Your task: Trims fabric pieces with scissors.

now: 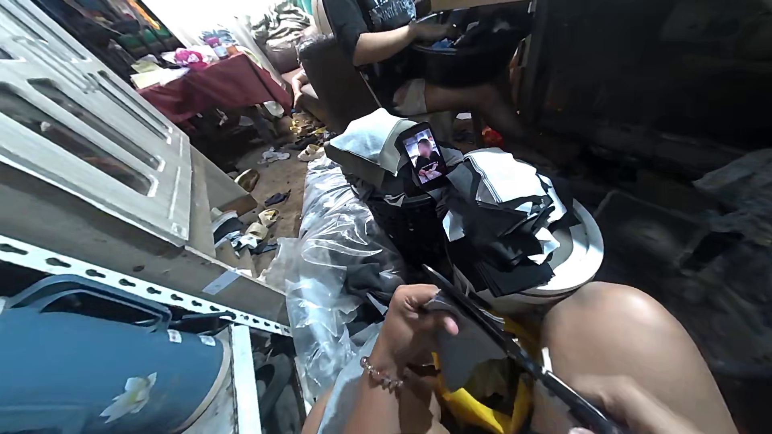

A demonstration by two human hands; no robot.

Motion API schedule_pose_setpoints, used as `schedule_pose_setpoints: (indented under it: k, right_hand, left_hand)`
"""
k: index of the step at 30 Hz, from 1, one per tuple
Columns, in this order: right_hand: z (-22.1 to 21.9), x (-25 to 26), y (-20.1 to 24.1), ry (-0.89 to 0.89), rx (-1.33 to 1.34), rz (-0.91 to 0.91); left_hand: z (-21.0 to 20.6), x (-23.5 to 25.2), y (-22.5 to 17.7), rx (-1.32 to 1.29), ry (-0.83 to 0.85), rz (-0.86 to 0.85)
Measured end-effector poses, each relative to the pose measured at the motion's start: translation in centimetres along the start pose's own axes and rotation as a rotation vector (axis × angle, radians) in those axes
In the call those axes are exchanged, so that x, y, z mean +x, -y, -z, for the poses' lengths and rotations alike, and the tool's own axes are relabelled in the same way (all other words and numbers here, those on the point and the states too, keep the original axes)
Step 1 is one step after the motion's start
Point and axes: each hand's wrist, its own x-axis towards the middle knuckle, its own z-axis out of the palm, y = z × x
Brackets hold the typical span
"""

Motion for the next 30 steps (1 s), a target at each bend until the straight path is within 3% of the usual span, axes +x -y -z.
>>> schedule_pose_setpoints:
  k: [3, 6, 10, 16, 20, 22, 26, 30]
  right_hand:
    - [1.0, 1.0, 0.4, -0.265, -0.429, 0.205]
    - [1.6, 4.0, 1.0, -0.464, -0.669, 0.427]
    - [1.0, 7.3, 2.9, -0.280, -0.487, 0.383]
    - [1.1, 10.3, 7.7, -0.048, -0.371, 0.372]
    - [1.5, 12.4, 11.6, 0.101, -0.305, 0.340]
    - [1.5, 13.9, 12.7, 0.127, -0.314, 0.326]
    - [1.3, 17.3, 12.4, 0.121, -0.427, 0.295]
    - [1.2, 18.9, 9.3, 0.023, -0.530, 0.200]
  left_hand:
    - [-0.7, -0.3, -0.6, 0.086, -0.054, 0.038]
    - [-1.8, -1.0, -0.6, 0.104, -0.073, 0.081]
    - [-3.4, -1.9, -1.3, 0.010, -0.158, 0.195]
    - [-3.8, -4.3, -2.3, -0.373, -0.263, 0.230]
    - [-6.3, -6.0, -4.9, -0.410, -0.333, 0.489]
    - [-7.4, -6.3, -6.1, -0.323, -0.300, 0.562]
    - [-8.2, -6.7, -4.6, -0.494, -0.204, 0.411]
    - [-8.1, -6.3, -5.8, -0.504, -0.410, 0.519]
